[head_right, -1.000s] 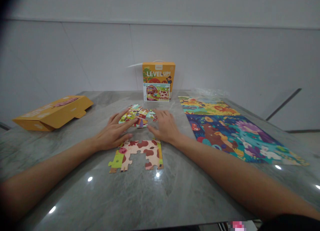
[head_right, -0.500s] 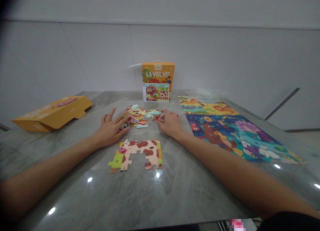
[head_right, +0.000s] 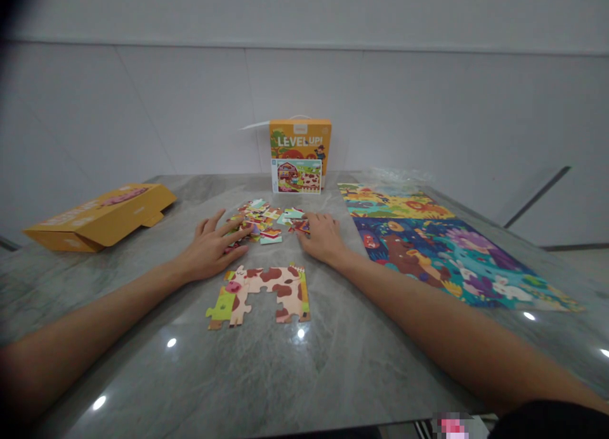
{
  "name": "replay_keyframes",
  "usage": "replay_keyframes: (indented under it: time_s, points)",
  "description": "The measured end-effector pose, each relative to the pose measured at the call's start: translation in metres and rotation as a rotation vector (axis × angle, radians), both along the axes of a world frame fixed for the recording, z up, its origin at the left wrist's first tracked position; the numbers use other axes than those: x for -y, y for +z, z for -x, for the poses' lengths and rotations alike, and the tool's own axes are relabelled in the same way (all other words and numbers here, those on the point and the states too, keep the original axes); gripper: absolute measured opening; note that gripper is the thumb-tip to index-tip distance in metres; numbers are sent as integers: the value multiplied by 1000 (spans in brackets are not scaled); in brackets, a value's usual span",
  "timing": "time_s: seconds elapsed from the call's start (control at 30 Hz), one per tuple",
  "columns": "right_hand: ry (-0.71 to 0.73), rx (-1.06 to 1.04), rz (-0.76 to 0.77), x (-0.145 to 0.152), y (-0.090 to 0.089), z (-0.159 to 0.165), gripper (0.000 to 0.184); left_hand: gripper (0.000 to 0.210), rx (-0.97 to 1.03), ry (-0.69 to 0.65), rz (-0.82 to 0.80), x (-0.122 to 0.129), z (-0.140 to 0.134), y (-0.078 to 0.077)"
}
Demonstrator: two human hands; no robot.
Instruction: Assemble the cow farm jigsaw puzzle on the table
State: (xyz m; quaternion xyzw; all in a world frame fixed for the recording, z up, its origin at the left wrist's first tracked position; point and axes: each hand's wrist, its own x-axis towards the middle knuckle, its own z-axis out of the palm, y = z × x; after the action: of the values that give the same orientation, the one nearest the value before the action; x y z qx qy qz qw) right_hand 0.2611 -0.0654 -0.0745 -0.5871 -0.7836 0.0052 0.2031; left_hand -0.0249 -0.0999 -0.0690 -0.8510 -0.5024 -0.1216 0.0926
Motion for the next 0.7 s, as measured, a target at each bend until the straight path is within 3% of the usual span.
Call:
replay_keyframes:
  time_s: [0.2, 0.4, 0.53, 0.6, 0.7]
  points:
    - [82, -6, -23, -1, 0, -2, 37, 46, -9, -93, 45, -2, 1, 1]
    - [390, 43, -92, 3, -3, 3, 37, 50, 6, -181, 89, -2, 2, 2]
    - [309, 54, -94, 5, -3, 5, 31, 56, -8, -209, 144, 0, 1, 4]
    - [295, 72, -117, 6, -1, 5, 33, 60, -6, -193, 130, 1, -1, 4]
    - [438, 139, -133, 8, 1, 5, 42, 63, 26, -56, 48, 0, -2, 1]
